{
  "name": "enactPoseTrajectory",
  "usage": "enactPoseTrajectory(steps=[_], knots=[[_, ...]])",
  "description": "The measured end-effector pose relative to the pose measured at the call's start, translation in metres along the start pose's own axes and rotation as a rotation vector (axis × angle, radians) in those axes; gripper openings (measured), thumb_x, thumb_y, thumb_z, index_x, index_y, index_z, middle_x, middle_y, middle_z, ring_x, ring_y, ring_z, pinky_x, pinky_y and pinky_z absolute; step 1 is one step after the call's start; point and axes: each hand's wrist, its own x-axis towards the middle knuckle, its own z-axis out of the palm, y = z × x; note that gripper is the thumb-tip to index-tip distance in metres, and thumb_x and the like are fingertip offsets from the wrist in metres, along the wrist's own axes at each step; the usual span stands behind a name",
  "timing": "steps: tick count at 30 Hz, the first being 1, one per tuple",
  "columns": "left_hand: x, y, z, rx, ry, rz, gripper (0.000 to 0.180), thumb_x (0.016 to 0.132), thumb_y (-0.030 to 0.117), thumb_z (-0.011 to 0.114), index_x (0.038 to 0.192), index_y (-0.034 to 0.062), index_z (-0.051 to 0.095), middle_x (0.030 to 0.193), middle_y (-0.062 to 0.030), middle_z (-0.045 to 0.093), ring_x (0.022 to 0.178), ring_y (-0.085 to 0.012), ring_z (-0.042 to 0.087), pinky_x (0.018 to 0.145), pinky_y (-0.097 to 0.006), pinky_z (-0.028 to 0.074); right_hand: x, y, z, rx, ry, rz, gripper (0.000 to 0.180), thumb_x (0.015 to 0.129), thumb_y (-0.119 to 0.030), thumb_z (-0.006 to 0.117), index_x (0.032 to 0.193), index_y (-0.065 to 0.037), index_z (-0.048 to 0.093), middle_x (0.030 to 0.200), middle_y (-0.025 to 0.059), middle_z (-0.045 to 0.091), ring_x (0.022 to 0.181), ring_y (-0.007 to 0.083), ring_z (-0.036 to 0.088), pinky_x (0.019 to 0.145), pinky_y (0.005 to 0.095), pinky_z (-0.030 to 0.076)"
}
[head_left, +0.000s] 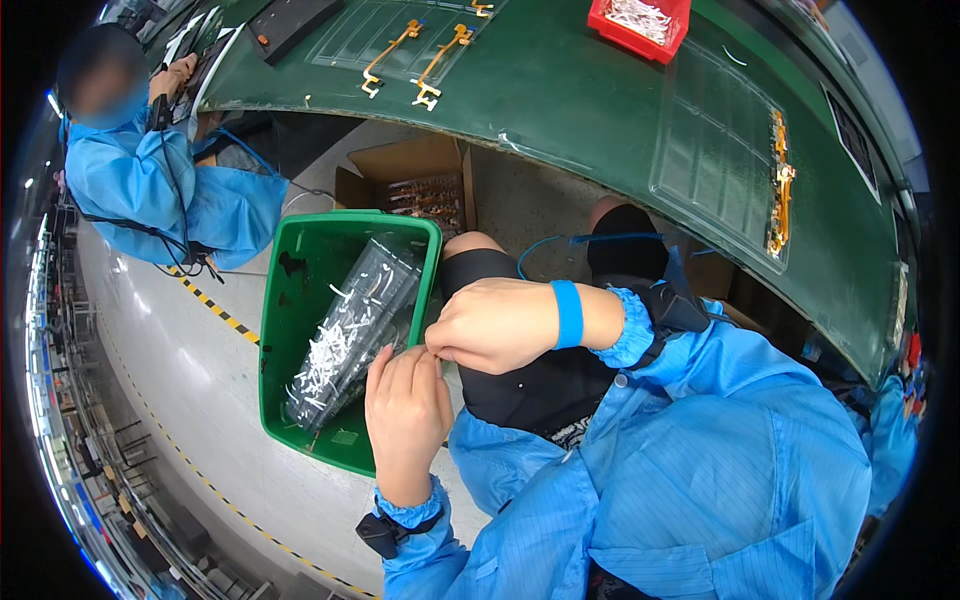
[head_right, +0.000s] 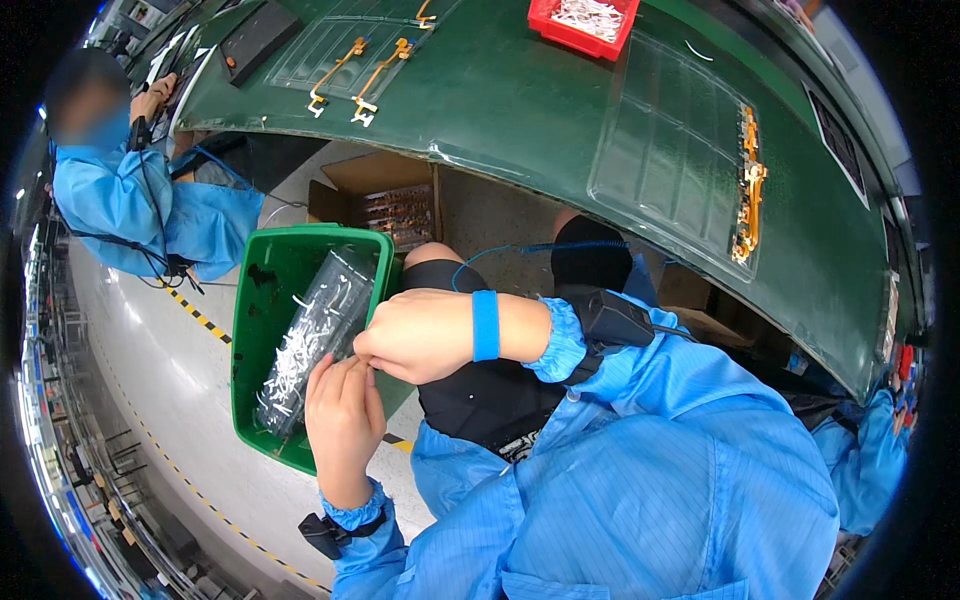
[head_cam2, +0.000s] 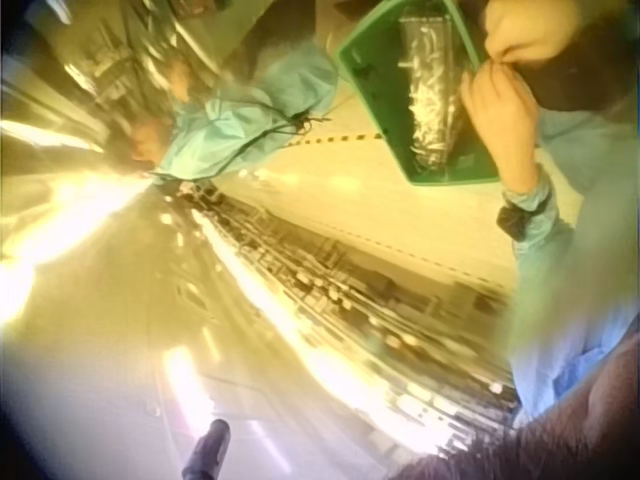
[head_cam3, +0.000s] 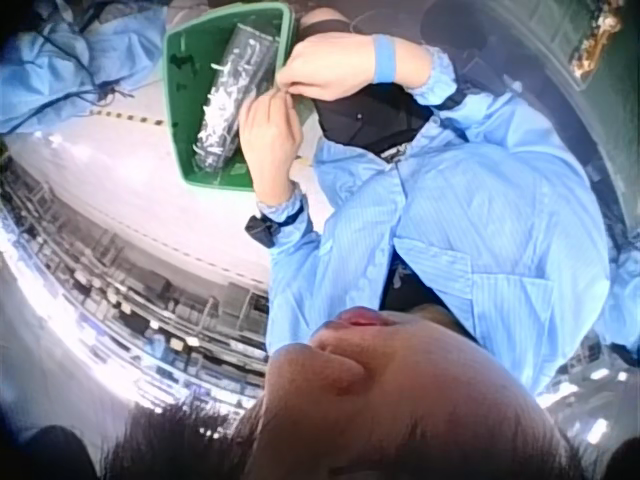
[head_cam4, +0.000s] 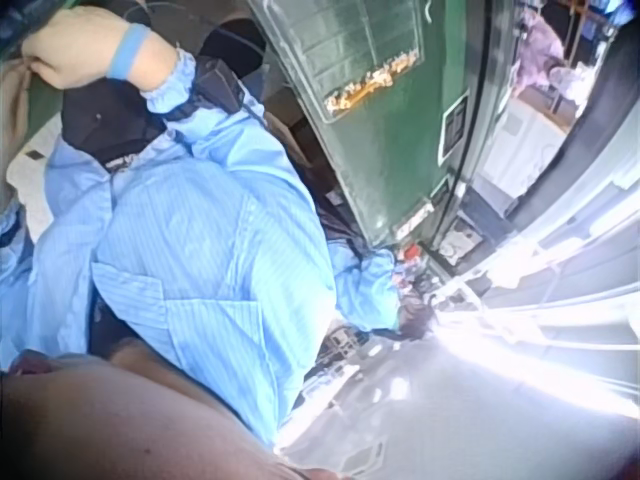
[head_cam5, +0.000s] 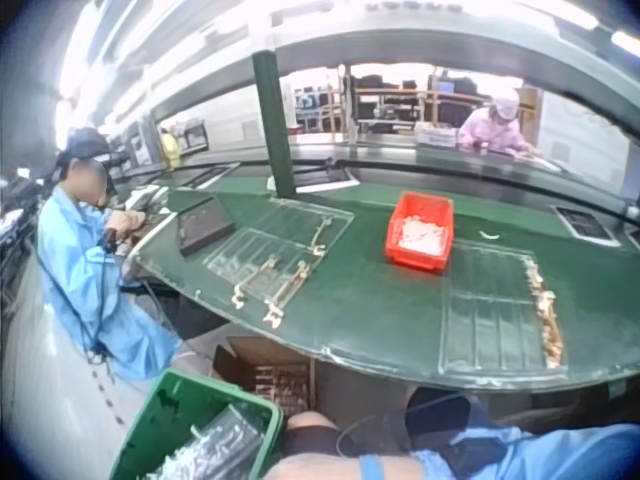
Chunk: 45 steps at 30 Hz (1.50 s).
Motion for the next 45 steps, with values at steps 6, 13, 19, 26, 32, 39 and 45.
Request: enactPoseTrajectory(steps=[6, 13, 19, 26, 32, 39, 45], knots=[[-0.002, -0.009, -0.003, -0.007, 0.054, 0.007, 0.014, 0.076, 0.001, 0.061, 0.089, -0.0015, 0.065, 0.091, -0.0131, 0.069, 0.082, -0.0292, 0.067, 0.085, -0.041, 0.052, 0.003, -0.002, 0.003, 0.045, -0.029, 0.029, 0.013, 0.087, -0.012, 0.056, 0.082, 0.000, 0.060, 0.072, 0.0191, 0.062, 0.070, 0.0386, 0.061, 0.063, 0.0448, 0.049], [-0.056, -0.074, -0.003, 0.167, 0.222, -0.965, 0.021, 0.085, 0.016, 0.065, 0.083, -0.0039, 0.070, 0.069, -0.0175, 0.067, 0.062, -0.0269, 0.067, 0.059, -0.035, 0.051, 0.000, -0.002, 0.001, 0.525, 0.169, 0.155, 0.013, 0.087, -0.009, 0.059, 0.094, 0.001, 0.063, 0.079, 0.0122, 0.070, 0.073, 0.0192, 0.069, 0.065, 0.0298, 0.053], [-0.054, -0.051, -0.006, 0.059, 0.275, -1.050, 0.046, 0.090, 0.031, 0.065, 0.059, -0.0033, 0.063, 0.043, -0.0106, 0.051, 0.040, -0.0189, 0.049, 0.049, -0.034, 0.042, 0.000, -0.001, 0.013, 0.850, 0.228, 0.225, 0.015, 0.089, -0.010, 0.061, 0.098, 0.003, 0.062, 0.087, 0.0107, 0.072, 0.080, 0.0134, 0.069, 0.074, 0.0259, 0.054], [-0.031, -0.018, -0.003, -0.589, 0.454, -0.812, 0.024, 0.095, 0.009, 0.056, 0.114, -0.0065, 0.059, 0.092, -0.0117, 0.068, 0.071, -0.0137, 0.060, 0.066, -0.026, 0.049, -0.001, -0.004, 0.017, 0.934, 0.135, 0.260, 0.016, 0.091, -0.010, 0.063, 0.100, 0.003, 0.063, 0.093, 0.0092, 0.071, 0.088, 0.0138, 0.068, 0.080, 0.0260, 0.053], [-0.019, 0.010, 0.008, -1.121, 0.359, -0.725, 0.017, 0.095, 0.005, 0.057, 0.102, -0.0089, 0.064, 0.094, -0.0148, 0.069, 0.081, -0.0164, 0.066, 0.076, -0.027, 0.054, -0.009, -0.005, 0.012, 0.813, 0.103, 0.257, 0.017, 0.090, -0.011, 0.065, 0.099, 0.003, 0.063, 0.089, 0.0101, 0.072, 0.082, 0.0128, 0.068, 0.076, 0.0257, 0.053], [-0.008, 0.021, 0.008, -0.986, 0.329, -0.659, 0.012, 0.092, 0.000, 0.061, 0.096, -0.0092, 0.066, 0.087, -0.0114, 0.068, 0.081, -0.0151, 0.066, 0.072, -0.025, 0.054, -0.014, -0.015, 0.002, 0.748, 0.151, 0.209, 0.014, 0.087, -0.010, 0.062, 0.088, 0.004, 0.063, 0.076, 0.0112, 0.070, 0.067, 0.0130, 0.065, 0.066, 0.0265, 0.052], [-0.004, 0.028, 0.004, -1.040, 0.364, -0.682, 0.011, 0.091, 0.001, 0.062, 0.093, -0.0088, 0.067, 0.090, -0.0138, 0.069, 0.075, -0.0140, 0.067, 0.068, -0.024, 0.054, -0.015, -0.018, 0.001, 0.795, 0.172, 0.182, 0.015, 0.087, -0.010, 0.061, 0.085, 0.004, 0.063, 0.075, 0.0130, 0.070, 0.070, 0.0154, 0.069, 0.062, 0.0277, 0.052]])
